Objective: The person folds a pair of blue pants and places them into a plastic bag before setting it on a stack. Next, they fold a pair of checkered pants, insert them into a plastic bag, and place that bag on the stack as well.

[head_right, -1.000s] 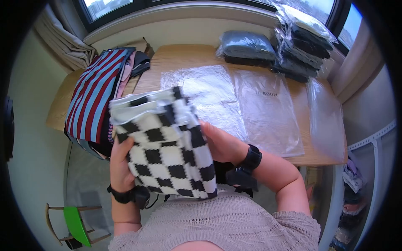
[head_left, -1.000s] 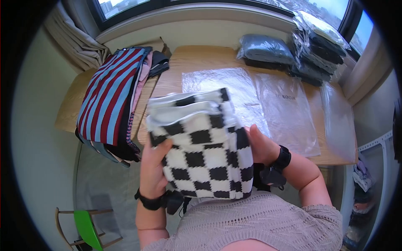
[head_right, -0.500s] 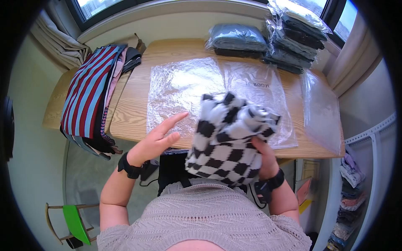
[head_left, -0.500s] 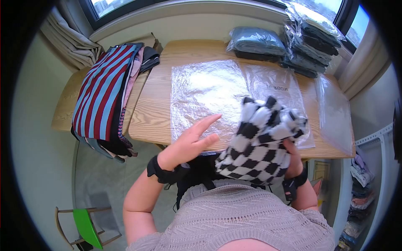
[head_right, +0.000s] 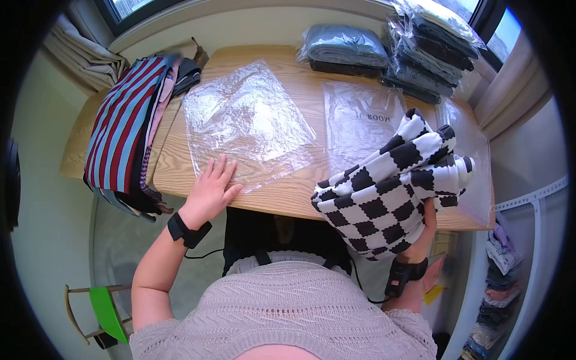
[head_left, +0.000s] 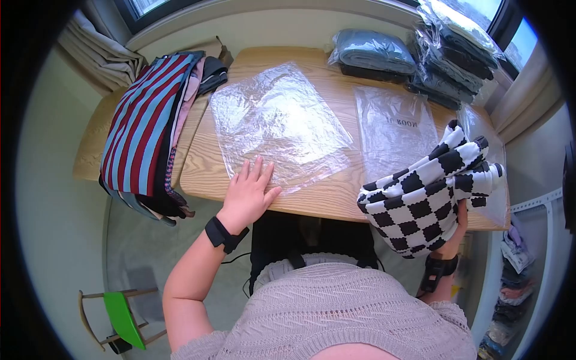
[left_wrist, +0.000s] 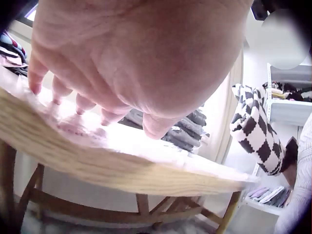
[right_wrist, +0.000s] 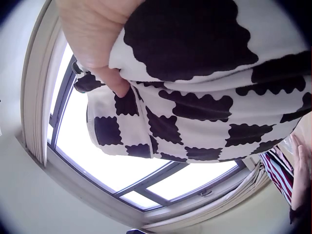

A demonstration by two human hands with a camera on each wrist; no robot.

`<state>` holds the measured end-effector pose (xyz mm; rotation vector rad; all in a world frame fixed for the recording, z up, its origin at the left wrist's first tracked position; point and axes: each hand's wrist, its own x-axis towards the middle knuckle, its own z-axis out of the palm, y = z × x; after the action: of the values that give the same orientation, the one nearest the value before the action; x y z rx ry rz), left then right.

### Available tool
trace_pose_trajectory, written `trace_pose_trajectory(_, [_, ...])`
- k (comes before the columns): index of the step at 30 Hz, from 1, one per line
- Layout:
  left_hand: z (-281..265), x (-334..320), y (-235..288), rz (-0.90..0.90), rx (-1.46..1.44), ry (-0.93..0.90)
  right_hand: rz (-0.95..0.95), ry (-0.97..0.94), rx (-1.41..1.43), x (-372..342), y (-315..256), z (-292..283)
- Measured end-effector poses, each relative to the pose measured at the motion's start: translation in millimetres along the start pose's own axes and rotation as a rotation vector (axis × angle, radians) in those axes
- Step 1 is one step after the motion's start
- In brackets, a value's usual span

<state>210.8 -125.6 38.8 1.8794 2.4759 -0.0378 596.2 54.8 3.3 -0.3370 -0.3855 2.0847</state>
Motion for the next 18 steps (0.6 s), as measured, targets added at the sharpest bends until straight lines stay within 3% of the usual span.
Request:
trace_pose_trajectory(3, [-16,-6,11,0.015,0.001,0.06,-0.018,0.095,-0.013,-1,4,7])
trace_pose_trajectory(5, [-20,-16,12,0.183,-0.017,0.03,0.034,0.077,-0.029,-1,5,8])
trace_pose_trajectory(9, [-14,-21,12,0.092,-0.075,-0.047,0.087,0.033,-0.076,4,11,5])
trace_pose_trajectory(12, [-10,-20,9,0.059,-0.129,0.021,0.132,0.01,-0.089,9,25,20])
trace_pose_trajectory(14, [-6,-18,6,0.092,-0.079,0.121,0.222,-0.087,0.018,11,36,34])
trace_pose_trajectory(18, [-4,-9,0,0.146,-0.098,0.267,0.436,-0.066,0.051,18,67,61])
